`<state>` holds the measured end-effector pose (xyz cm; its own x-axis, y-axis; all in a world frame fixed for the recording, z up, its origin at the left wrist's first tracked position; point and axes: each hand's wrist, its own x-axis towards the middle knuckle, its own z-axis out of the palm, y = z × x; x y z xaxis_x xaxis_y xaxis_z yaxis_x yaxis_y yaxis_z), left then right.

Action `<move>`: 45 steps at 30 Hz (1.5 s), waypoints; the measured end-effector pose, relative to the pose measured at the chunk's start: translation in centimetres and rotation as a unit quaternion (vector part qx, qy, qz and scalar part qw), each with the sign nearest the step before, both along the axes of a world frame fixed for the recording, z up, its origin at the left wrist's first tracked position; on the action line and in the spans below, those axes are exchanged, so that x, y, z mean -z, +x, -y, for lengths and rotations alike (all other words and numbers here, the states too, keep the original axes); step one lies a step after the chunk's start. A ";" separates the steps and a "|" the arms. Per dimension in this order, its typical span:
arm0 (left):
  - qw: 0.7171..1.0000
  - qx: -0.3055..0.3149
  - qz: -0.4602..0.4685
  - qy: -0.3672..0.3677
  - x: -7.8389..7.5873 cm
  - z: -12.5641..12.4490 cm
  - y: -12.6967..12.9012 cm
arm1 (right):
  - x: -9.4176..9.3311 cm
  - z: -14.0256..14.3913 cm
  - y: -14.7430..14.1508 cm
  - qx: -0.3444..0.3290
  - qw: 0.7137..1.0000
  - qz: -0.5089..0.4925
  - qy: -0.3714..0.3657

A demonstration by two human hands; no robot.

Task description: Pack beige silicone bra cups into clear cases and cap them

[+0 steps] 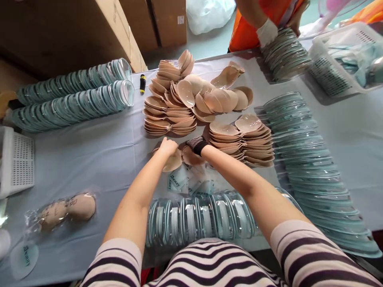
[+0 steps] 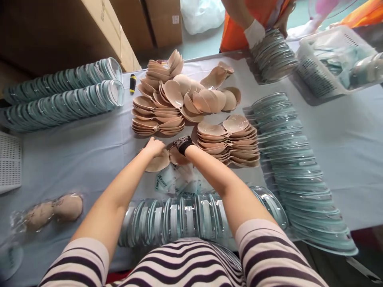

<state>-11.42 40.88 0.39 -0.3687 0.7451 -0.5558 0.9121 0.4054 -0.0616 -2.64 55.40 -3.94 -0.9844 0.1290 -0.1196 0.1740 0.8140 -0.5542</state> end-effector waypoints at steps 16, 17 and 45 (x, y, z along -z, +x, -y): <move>0.973 -0.091 -0.075 0.201 2.2 3.5 8.4 | -0.3 3.6 5.8 -0.111 0.959 -0.046 0.258; 0.974 -0.084 -0.068 0.199 2.1 3.5 8.3 | -0.7 3.9 5.9 -0.118 0.959 -0.037 0.254; 0.828 -0.195 0.491 0.189 -13.0 15.2 21.3 | -15.4 9.8 23.6 -0.182 0.963 0.074 -0.184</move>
<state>9.91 25.70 13.39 -0.1307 0.8650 -0.4844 0.2431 0.5016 0.8302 20.92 45.64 11.45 -0.9252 -0.2989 -0.2338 0.0141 0.5886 -0.8083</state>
